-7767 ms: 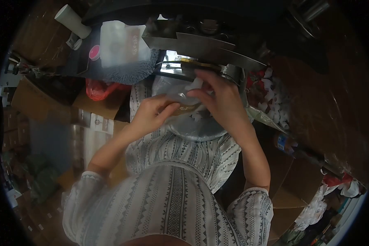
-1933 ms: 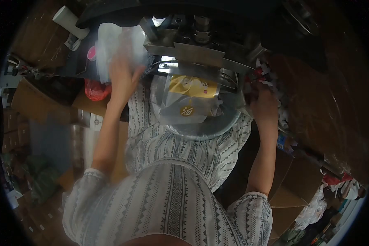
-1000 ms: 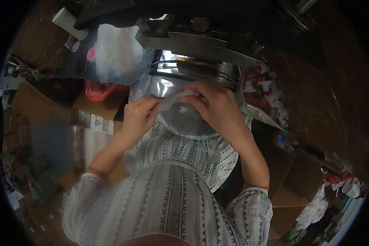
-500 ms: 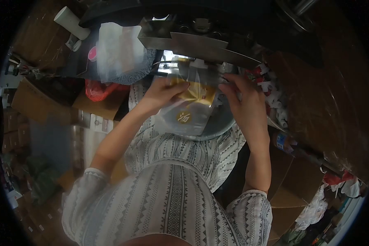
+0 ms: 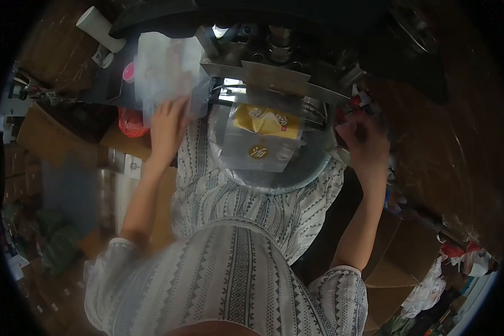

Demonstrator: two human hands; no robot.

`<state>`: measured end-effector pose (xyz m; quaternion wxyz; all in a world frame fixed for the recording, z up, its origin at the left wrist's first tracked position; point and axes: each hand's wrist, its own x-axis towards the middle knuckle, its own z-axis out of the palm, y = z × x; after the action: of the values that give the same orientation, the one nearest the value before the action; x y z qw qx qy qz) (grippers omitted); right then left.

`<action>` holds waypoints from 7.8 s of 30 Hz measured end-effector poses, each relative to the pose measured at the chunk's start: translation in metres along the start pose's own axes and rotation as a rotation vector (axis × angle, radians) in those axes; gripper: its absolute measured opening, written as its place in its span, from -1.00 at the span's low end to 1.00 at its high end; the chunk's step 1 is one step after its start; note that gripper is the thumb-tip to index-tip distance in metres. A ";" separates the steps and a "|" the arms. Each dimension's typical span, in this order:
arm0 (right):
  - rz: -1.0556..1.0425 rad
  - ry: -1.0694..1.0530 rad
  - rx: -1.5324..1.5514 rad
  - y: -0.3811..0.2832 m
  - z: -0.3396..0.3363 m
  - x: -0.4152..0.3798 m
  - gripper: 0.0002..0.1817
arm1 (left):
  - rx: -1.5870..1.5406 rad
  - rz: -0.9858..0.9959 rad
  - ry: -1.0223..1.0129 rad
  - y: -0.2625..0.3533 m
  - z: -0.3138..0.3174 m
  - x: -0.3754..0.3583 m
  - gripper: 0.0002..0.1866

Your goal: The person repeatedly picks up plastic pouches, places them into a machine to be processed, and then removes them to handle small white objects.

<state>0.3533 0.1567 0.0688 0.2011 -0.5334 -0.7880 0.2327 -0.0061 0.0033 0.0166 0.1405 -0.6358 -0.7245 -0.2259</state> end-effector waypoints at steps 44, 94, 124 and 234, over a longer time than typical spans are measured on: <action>-0.564 -0.036 0.286 -0.110 0.043 -0.011 -0.73 | -0.258 -0.236 0.050 0.051 -0.052 -0.010 -0.88; 0.073 -0.088 0.209 -0.019 -0.009 -0.005 -0.68 | -0.214 -0.350 -0.076 0.016 -0.033 -0.012 -0.81; 0.263 0.132 -0.637 0.007 -0.023 -0.043 -0.73 | -0.357 -0.317 -0.299 -0.066 0.014 0.125 -0.52; 0.029 0.003 -0.275 0.020 0.005 -0.008 -0.78 | -0.021 -0.095 -0.035 0.007 0.007 -0.015 -0.51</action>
<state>0.3678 0.1552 0.0525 0.1238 -0.5675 -0.8044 0.1246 0.0032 -0.0052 0.0047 0.1101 -0.6062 -0.7538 -0.2286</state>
